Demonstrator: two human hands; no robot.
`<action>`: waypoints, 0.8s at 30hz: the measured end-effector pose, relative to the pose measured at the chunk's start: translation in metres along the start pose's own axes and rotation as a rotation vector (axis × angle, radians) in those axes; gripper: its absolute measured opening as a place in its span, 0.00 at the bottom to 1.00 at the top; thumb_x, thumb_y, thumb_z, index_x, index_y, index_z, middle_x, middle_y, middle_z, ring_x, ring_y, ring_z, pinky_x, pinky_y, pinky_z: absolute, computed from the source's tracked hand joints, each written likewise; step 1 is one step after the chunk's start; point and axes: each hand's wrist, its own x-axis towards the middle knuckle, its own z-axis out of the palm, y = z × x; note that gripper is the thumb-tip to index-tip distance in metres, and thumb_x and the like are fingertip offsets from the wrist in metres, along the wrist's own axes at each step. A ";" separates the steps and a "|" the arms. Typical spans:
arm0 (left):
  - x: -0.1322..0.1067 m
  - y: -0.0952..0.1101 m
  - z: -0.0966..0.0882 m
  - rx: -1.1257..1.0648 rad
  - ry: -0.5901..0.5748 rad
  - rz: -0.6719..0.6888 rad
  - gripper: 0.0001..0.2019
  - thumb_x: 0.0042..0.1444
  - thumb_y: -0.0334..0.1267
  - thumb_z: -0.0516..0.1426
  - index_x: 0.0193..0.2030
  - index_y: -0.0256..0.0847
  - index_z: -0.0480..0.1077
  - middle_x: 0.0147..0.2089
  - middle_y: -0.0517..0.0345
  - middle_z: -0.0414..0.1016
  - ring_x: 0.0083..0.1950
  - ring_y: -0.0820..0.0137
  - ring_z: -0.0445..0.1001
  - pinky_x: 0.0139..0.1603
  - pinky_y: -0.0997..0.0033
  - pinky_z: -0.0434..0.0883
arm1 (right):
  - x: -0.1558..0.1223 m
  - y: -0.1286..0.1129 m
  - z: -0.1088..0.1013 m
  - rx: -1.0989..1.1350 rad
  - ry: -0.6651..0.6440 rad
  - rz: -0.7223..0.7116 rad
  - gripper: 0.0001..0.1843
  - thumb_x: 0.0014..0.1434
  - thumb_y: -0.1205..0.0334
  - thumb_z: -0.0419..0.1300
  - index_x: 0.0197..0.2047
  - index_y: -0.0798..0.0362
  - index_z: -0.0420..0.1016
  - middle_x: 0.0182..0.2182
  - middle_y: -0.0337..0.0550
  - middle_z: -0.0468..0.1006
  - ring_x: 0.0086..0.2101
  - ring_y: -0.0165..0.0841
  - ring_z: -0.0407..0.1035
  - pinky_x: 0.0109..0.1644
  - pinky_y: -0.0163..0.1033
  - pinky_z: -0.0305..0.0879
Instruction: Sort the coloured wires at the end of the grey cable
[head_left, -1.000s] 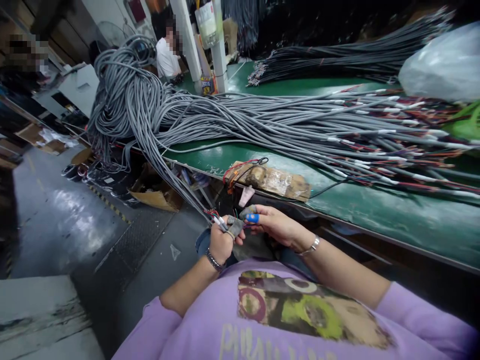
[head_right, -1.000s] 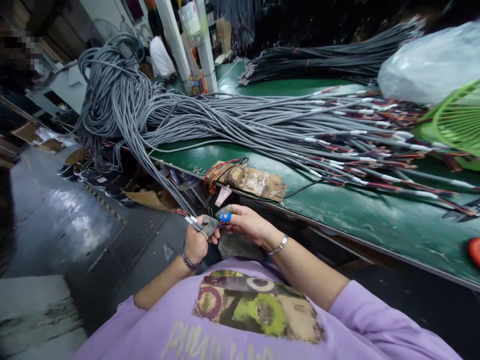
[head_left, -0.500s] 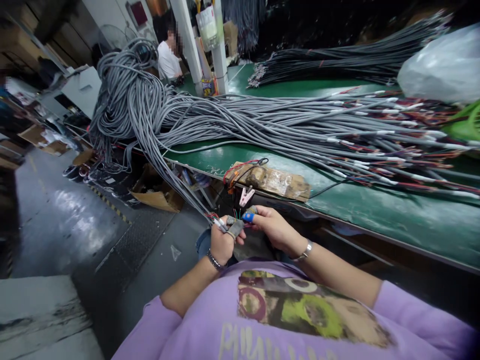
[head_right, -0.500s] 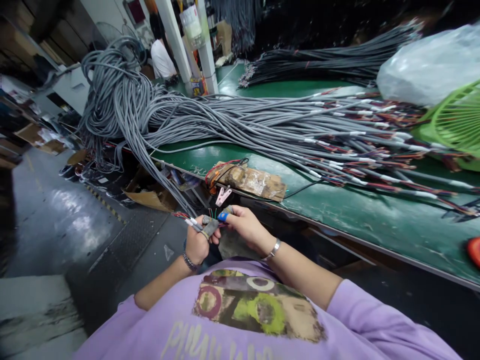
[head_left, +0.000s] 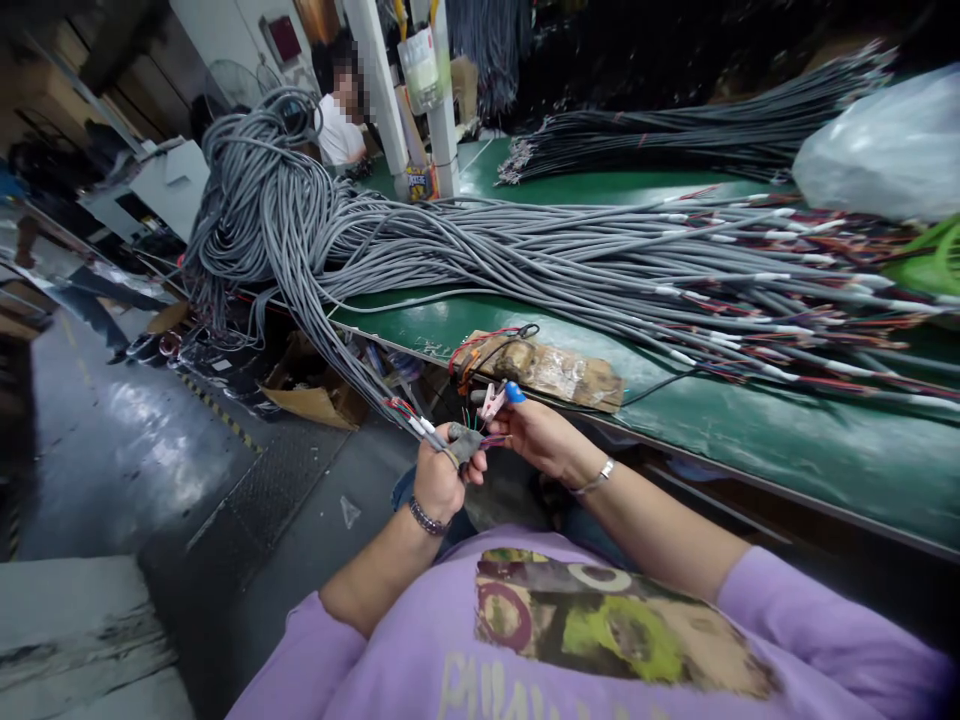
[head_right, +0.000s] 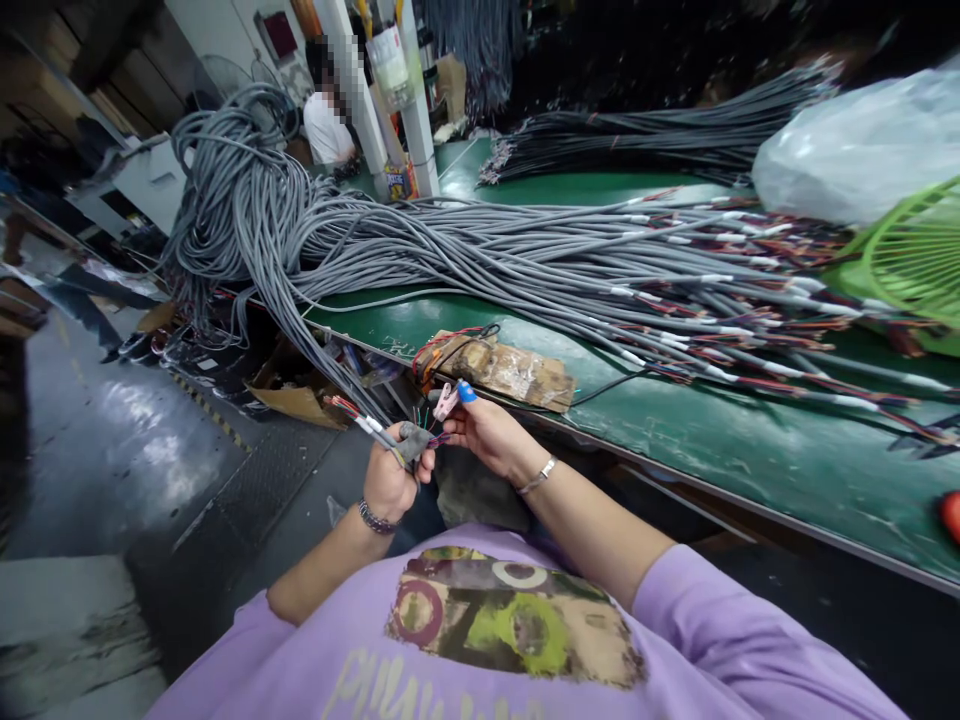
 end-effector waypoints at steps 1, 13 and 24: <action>0.001 0.000 0.001 0.001 -0.003 -0.009 0.15 0.44 0.45 0.63 0.24 0.37 0.64 0.16 0.63 0.69 0.12 0.79 0.62 0.12 0.81 0.55 | 0.002 0.001 0.001 -0.002 -0.007 -0.025 0.20 0.53 0.45 0.61 0.35 0.55 0.76 0.25 0.40 0.74 0.24 0.27 0.65 0.29 0.33 0.64; 0.007 -0.007 0.004 0.068 -0.017 -0.069 0.14 0.44 0.44 0.63 0.22 0.37 0.65 0.16 0.62 0.69 0.12 0.80 0.62 0.12 0.81 0.53 | 0.010 0.010 0.004 0.095 0.057 -0.103 0.20 0.49 0.45 0.65 0.31 0.55 0.75 0.23 0.39 0.74 0.24 0.28 0.65 0.29 0.34 0.62; -0.009 -0.009 0.001 0.081 0.033 0.050 0.13 0.47 0.44 0.62 0.25 0.37 0.66 0.18 0.62 0.70 0.14 0.79 0.63 0.14 0.80 0.56 | -0.002 0.004 0.000 0.092 0.011 -0.016 0.15 0.54 0.49 0.61 0.33 0.53 0.73 0.25 0.39 0.74 0.26 0.27 0.66 0.30 0.33 0.65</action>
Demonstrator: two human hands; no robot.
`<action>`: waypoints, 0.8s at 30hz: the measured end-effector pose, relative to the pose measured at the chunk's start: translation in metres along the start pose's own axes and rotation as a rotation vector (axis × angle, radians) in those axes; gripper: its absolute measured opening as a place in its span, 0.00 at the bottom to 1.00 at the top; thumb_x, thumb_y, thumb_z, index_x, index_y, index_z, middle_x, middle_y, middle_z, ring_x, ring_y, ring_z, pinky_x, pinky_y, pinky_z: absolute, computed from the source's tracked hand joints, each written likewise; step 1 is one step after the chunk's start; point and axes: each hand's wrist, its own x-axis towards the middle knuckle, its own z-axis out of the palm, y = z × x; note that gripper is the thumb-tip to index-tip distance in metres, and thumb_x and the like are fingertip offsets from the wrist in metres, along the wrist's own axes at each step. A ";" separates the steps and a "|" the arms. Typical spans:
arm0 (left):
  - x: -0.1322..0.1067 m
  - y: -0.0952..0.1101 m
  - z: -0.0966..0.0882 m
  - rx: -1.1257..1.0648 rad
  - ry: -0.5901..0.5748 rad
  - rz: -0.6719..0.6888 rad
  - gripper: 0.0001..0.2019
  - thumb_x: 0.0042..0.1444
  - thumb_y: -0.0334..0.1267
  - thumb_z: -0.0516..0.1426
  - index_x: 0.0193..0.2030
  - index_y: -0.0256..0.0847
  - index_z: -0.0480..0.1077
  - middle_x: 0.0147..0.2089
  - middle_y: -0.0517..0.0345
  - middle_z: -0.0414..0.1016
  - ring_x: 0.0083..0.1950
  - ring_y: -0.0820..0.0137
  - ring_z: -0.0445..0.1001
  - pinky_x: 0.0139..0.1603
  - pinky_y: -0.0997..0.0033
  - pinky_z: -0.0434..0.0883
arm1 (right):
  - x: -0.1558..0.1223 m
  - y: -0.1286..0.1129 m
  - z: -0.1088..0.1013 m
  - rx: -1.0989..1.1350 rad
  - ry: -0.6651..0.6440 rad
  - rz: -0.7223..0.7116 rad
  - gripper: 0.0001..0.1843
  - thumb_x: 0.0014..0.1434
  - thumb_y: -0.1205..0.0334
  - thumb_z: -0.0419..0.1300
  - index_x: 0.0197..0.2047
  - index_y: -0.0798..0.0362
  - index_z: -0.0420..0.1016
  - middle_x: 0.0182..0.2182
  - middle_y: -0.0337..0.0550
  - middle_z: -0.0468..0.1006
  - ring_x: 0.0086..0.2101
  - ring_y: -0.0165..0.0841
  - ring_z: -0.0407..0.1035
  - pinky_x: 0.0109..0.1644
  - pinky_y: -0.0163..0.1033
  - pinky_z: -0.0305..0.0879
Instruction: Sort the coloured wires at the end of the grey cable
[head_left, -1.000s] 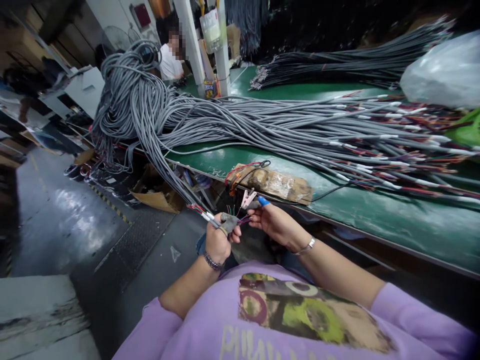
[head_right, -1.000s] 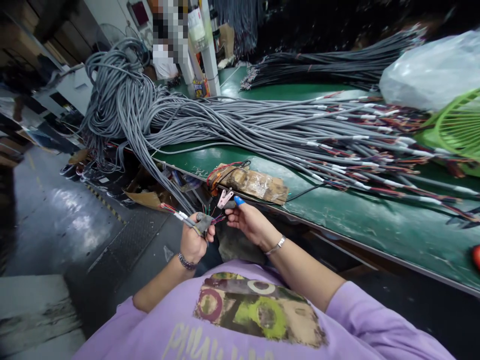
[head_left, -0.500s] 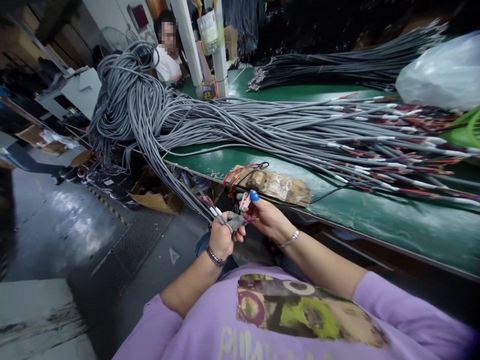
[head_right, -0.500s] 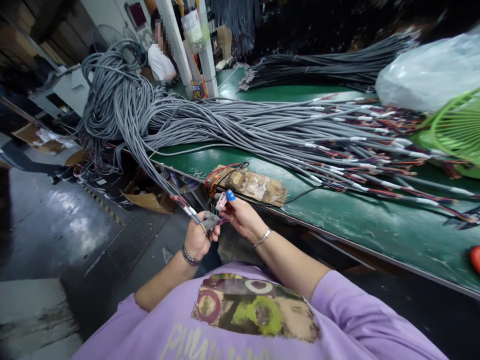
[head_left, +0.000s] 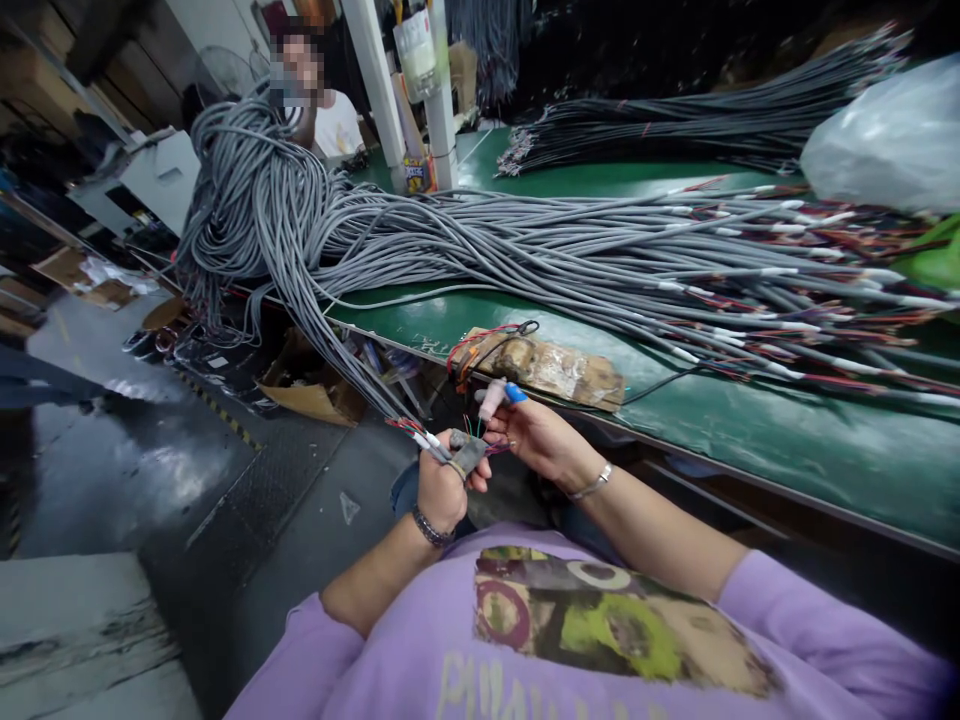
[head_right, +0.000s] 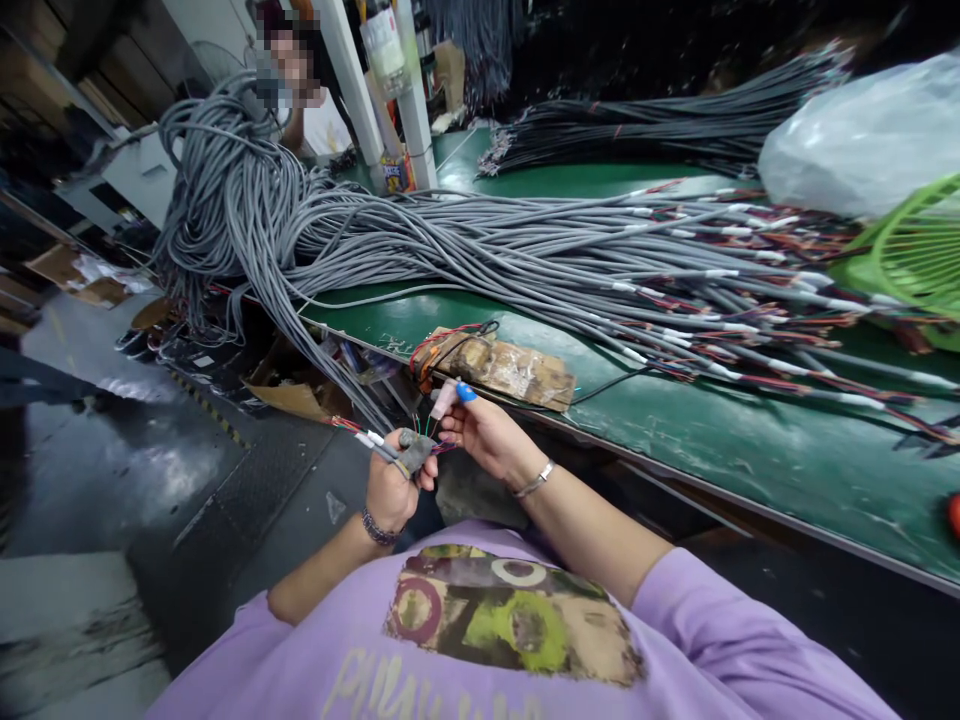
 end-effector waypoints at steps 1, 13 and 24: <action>-0.001 0.000 0.001 0.003 0.014 0.016 0.13 0.47 0.44 0.62 0.25 0.37 0.66 0.19 0.62 0.70 0.14 0.79 0.63 0.14 0.80 0.56 | 0.000 0.000 0.001 -0.024 -0.009 -0.026 0.14 0.54 0.50 0.62 0.32 0.54 0.73 0.25 0.38 0.73 0.25 0.27 0.65 0.29 0.32 0.64; 0.008 0.000 0.007 0.020 0.105 0.039 0.12 0.47 0.44 0.61 0.26 0.37 0.66 0.19 0.63 0.70 0.14 0.80 0.63 0.15 0.80 0.56 | -0.003 0.000 0.008 -0.081 0.018 -0.040 0.13 0.52 0.51 0.64 0.30 0.54 0.75 0.25 0.39 0.73 0.25 0.27 0.65 0.30 0.33 0.66; 0.011 -0.001 0.008 0.051 0.082 0.033 0.13 0.47 0.44 0.61 0.25 0.37 0.66 0.18 0.62 0.70 0.14 0.80 0.63 0.15 0.79 0.54 | 0.007 0.001 0.007 0.009 0.024 -0.032 0.21 0.51 0.43 0.62 0.30 0.55 0.76 0.24 0.40 0.74 0.24 0.26 0.63 0.29 0.33 0.62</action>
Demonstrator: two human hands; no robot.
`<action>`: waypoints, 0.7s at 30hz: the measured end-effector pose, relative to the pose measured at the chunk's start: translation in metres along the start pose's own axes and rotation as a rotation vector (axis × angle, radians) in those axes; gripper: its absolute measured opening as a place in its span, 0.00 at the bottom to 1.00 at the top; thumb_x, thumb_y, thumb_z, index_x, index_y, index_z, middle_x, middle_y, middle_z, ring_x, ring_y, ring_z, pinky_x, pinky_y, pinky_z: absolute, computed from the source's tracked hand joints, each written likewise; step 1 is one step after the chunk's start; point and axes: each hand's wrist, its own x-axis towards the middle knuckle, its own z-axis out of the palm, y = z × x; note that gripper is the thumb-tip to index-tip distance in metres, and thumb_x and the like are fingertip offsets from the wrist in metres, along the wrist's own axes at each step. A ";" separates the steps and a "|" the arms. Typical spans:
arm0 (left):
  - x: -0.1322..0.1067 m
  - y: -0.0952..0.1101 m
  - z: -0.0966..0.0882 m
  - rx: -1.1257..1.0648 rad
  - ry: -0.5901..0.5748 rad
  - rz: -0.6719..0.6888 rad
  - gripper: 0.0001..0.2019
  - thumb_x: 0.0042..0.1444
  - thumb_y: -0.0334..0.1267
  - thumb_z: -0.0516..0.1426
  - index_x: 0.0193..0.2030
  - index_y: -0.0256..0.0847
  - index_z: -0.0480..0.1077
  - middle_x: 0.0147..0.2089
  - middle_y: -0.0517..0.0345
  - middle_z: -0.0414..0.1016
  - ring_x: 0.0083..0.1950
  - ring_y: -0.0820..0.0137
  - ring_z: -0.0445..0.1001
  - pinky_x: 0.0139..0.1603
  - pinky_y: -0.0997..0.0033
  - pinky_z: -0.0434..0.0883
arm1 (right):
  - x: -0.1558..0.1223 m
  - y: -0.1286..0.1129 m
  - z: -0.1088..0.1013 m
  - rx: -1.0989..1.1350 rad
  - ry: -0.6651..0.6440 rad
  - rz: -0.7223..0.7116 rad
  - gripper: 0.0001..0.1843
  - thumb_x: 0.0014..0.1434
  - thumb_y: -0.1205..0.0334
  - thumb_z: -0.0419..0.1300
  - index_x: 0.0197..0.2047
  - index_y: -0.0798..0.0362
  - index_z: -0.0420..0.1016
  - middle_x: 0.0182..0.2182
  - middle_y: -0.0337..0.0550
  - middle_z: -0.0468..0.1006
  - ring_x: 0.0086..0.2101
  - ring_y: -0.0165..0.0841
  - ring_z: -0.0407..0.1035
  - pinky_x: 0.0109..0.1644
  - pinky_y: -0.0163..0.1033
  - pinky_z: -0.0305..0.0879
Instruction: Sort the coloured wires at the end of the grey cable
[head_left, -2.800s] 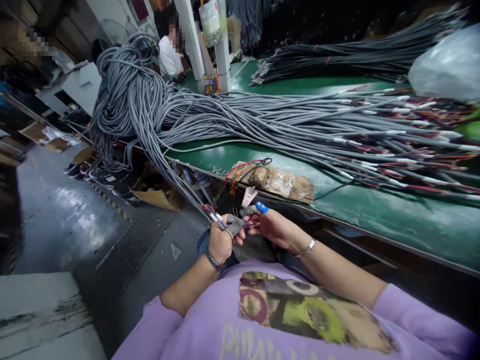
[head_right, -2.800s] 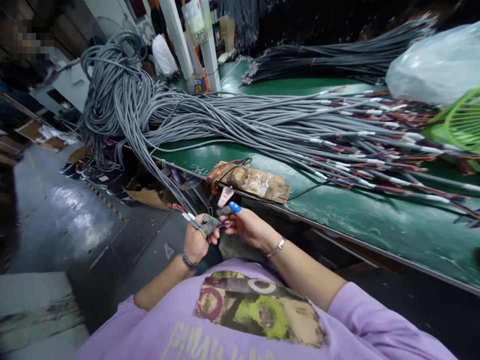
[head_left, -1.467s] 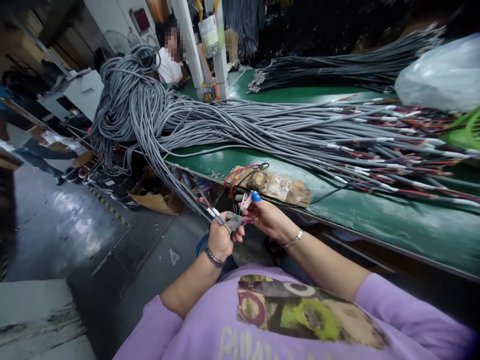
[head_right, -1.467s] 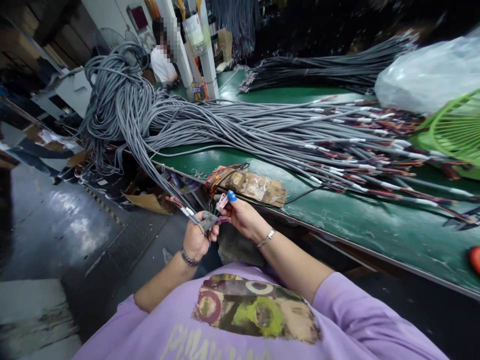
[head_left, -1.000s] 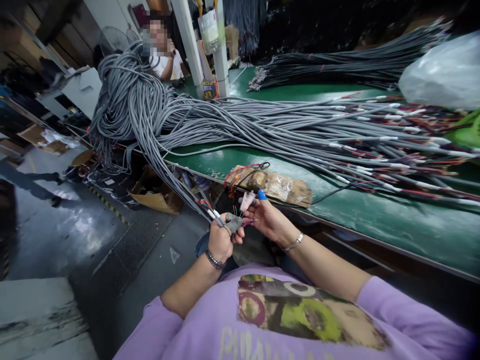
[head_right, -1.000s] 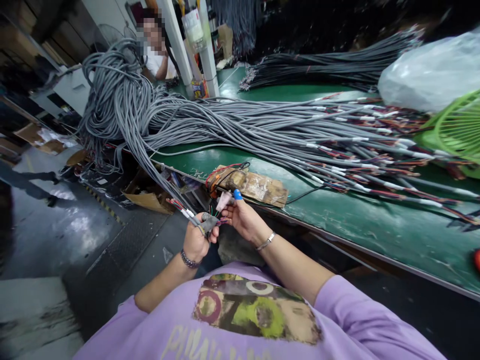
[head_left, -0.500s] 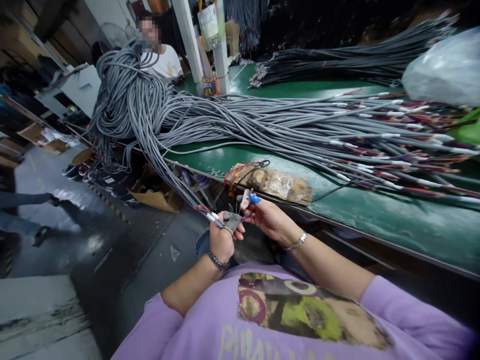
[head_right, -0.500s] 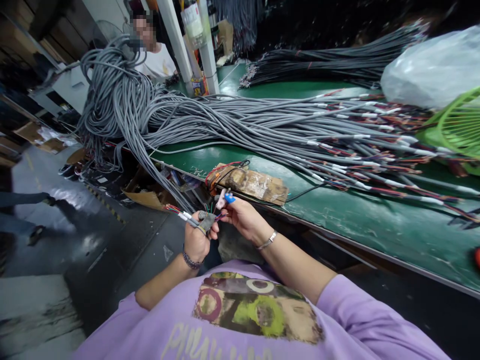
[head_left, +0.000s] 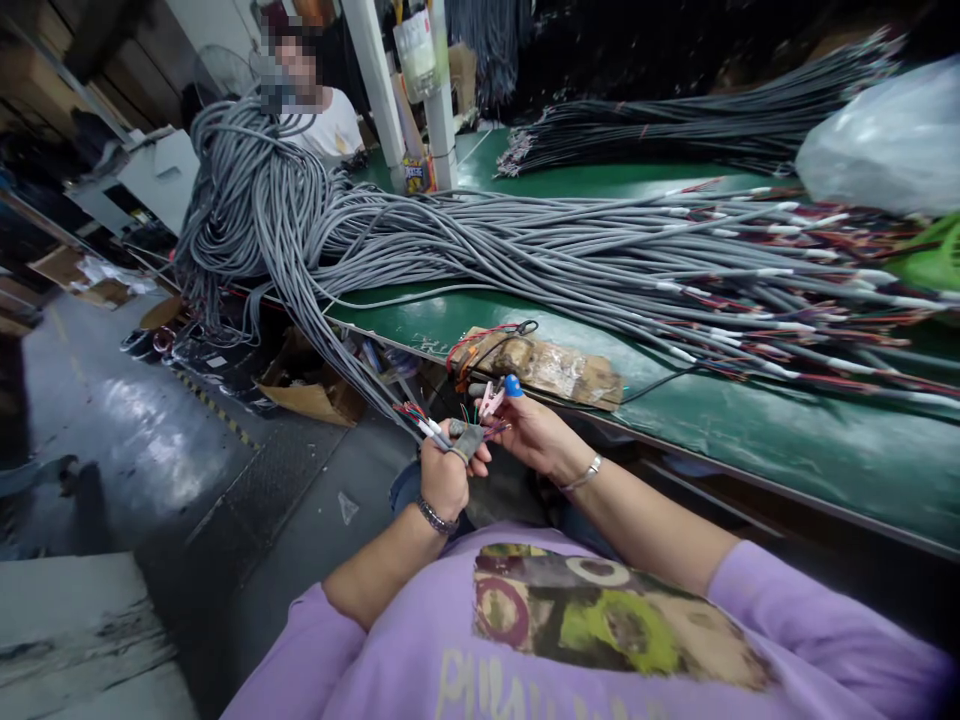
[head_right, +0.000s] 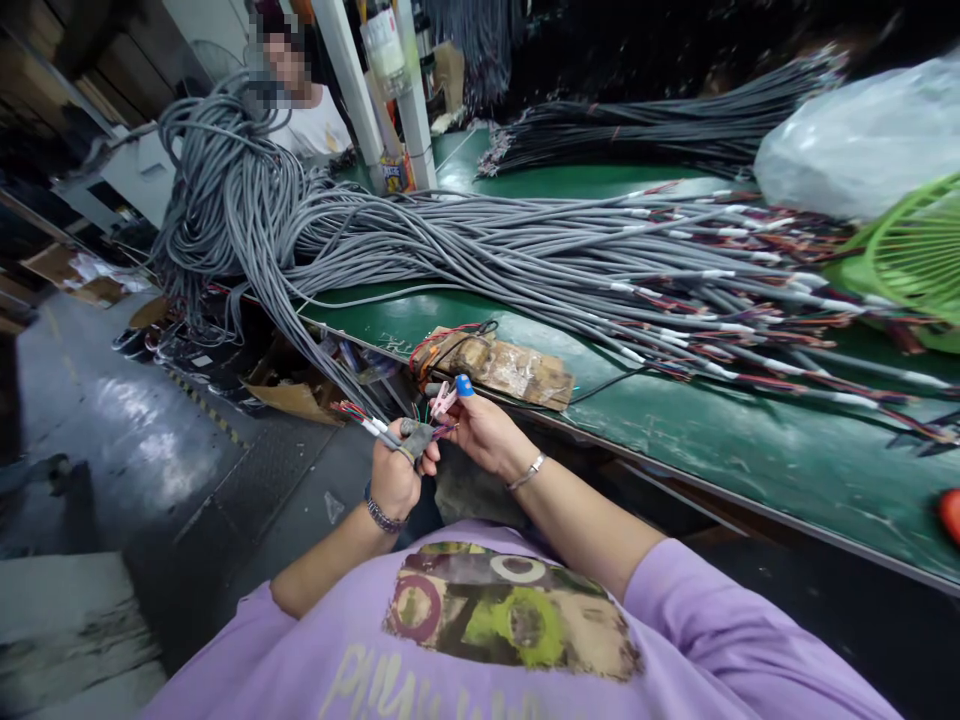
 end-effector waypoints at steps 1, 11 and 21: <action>0.000 0.000 0.000 0.007 0.002 -0.004 0.13 0.47 0.45 0.61 0.25 0.37 0.66 0.18 0.62 0.70 0.14 0.80 0.63 0.15 0.79 0.53 | 0.002 0.000 0.000 0.009 0.000 -0.007 0.21 0.50 0.43 0.62 0.29 0.55 0.76 0.23 0.39 0.73 0.23 0.26 0.62 0.29 0.34 0.61; -0.001 -0.005 -0.004 0.031 -0.009 -0.018 0.16 0.46 0.49 0.61 0.25 0.37 0.66 0.18 0.62 0.70 0.14 0.80 0.62 0.15 0.79 0.55 | 0.001 0.004 0.004 -0.019 0.019 -0.021 0.25 0.52 0.38 0.58 0.29 0.54 0.73 0.23 0.39 0.72 0.22 0.27 0.62 0.27 0.33 0.62; -0.012 -0.012 -0.017 0.191 -0.132 -0.006 0.14 0.50 0.47 0.60 0.25 0.38 0.66 0.20 0.60 0.72 0.16 0.78 0.65 0.17 0.79 0.59 | -0.019 -0.010 -0.019 -0.433 -0.145 0.186 0.19 0.42 0.48 0.69 0.27 0.56 0.73 0.24 0.39 0.74 0.24 0.27 0.66 0.31 0.34 0.65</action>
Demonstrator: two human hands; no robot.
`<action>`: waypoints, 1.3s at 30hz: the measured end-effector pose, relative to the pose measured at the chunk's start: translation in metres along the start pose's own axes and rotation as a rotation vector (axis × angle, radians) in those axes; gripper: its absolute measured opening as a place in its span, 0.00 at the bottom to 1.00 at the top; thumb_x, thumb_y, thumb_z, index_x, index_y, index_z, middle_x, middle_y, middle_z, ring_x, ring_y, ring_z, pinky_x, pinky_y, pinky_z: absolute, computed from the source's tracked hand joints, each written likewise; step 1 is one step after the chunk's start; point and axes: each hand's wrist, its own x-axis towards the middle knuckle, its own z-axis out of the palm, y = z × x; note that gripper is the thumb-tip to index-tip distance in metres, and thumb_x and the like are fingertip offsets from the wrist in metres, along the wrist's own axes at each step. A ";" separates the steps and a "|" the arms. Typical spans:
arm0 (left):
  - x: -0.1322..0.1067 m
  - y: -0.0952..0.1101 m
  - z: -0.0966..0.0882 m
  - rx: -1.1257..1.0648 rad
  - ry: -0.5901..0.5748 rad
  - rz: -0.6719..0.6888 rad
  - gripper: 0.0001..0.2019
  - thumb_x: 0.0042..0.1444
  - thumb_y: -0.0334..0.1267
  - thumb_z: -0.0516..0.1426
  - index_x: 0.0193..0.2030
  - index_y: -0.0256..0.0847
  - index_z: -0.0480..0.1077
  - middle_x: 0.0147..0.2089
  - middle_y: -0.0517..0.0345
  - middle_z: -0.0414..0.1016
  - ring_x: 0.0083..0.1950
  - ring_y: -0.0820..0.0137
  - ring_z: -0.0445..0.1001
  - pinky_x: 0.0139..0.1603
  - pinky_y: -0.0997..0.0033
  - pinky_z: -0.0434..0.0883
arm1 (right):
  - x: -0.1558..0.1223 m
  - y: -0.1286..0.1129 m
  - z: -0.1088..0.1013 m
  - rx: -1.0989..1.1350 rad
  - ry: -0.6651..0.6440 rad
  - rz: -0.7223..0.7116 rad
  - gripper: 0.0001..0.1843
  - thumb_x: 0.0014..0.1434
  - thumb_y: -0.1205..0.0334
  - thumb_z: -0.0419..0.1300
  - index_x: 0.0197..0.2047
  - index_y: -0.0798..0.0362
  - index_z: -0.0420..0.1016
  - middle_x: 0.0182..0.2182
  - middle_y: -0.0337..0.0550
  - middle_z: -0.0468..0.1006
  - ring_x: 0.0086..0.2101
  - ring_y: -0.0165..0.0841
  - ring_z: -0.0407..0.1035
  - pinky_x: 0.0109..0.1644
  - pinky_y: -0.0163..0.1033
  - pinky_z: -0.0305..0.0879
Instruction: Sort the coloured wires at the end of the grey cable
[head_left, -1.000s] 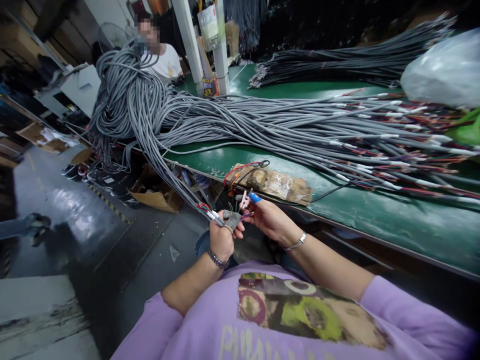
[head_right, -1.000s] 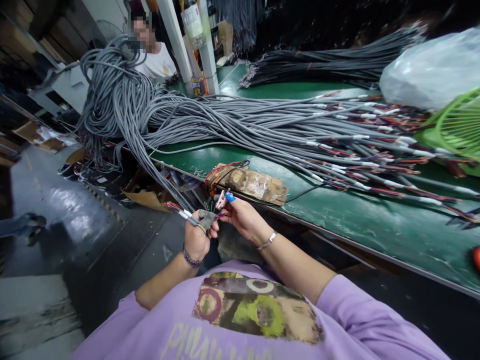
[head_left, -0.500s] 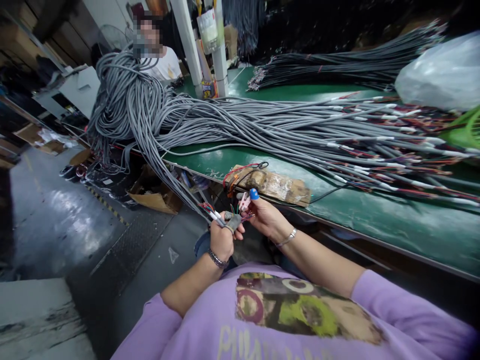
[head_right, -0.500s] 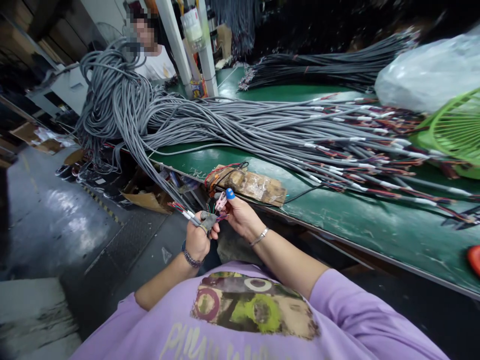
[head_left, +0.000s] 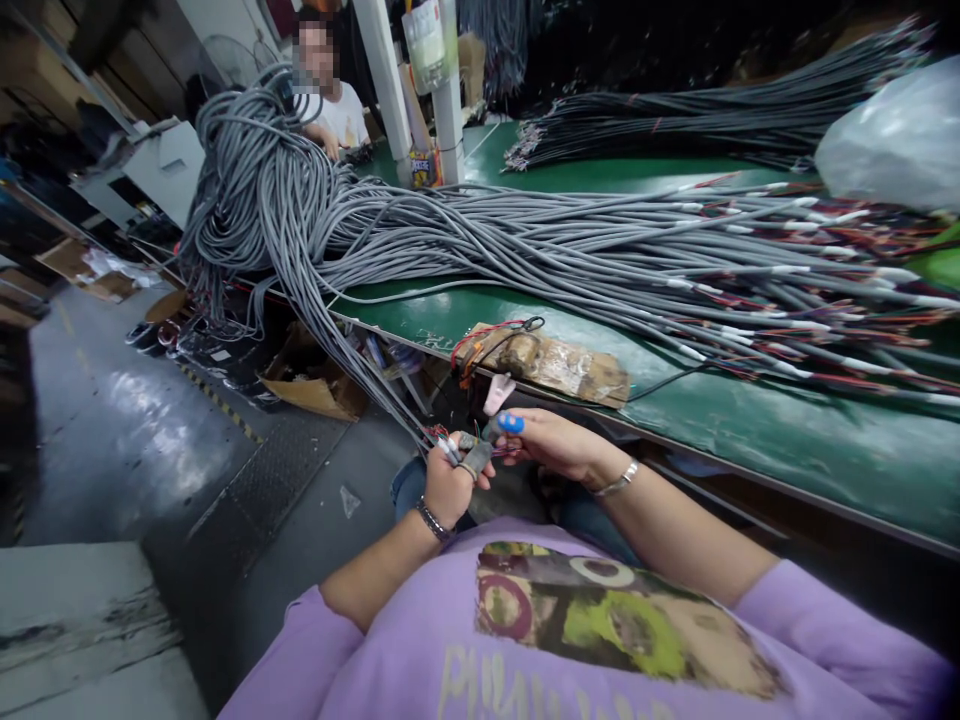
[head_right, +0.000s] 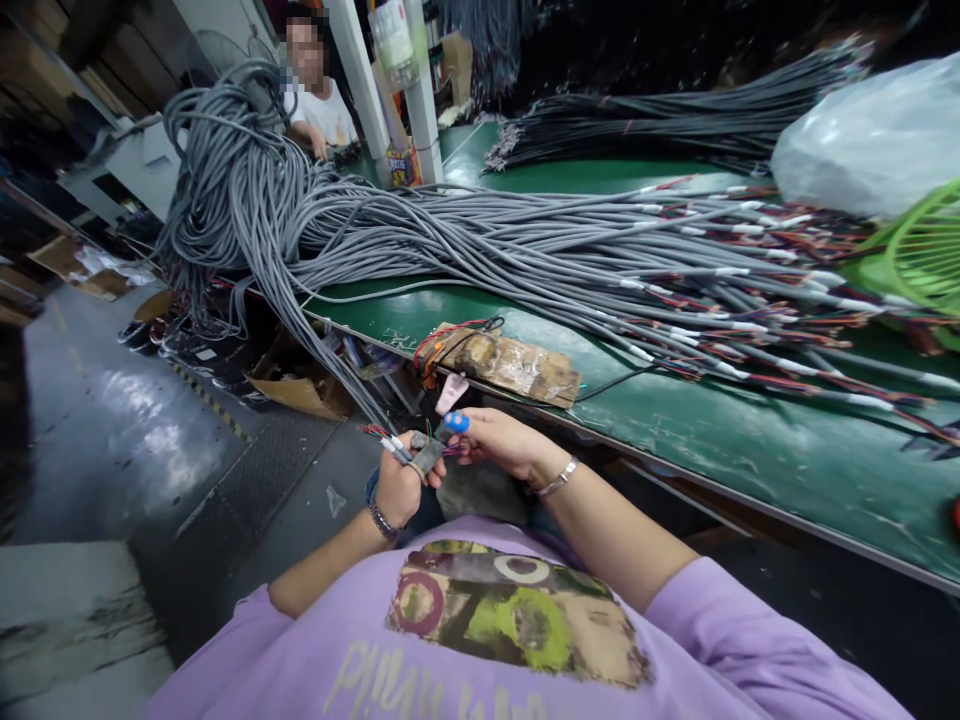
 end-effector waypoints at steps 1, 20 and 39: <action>0.000 0.000 0.000 0.023 -0.017 0.000 0.15 0.50 0.47 0.59 0.24 0.38 0.66 0.20 0.59 0.72 0.16 0.78 0.65 0.17 0.79 0.59 | -0.001 -0.001 0.001 -0.069 0.012 -0.045 0.18 0.41 0.51 0.70 0.26 0.56 0.73 0.23 0.38 0.73 0.24 0.26 0.65 0.31 0.34 0.64; 0.012 -0.006 -0.001 -0.104 0.061 -0.122 0.15 0.47 0.47 0.61 0.24 0.37 0.66 0.18 0.60 0.71 0.14 0.78 0.66 0.15 0.80 0.53 | -0.015 0.025 0.006 -0.165 0.197 -0.202 0.18 0.45 0.48 0.67 0.34 0.53 0.73 0.28 0.39 0.73 0.26 0.28 0.63 0.31 0.36 0.61; 0.003 -0.017 0.001 -0.201 0.059 -0.108 0.16 0.47 0.50 0.60 0.26 0.37 0.66 0.18 0.59 0.71 0.16 0.77 0.67 0.16 0.79 0.54 | -0.006 0.027 0.025 -0.288 0.336 -0.286 0.22 0.42 0.44 0.67 0.23 0.55 0.66 0.18 0.33 0.64 0.20 0.24 0.54 0.24 0.34 0.50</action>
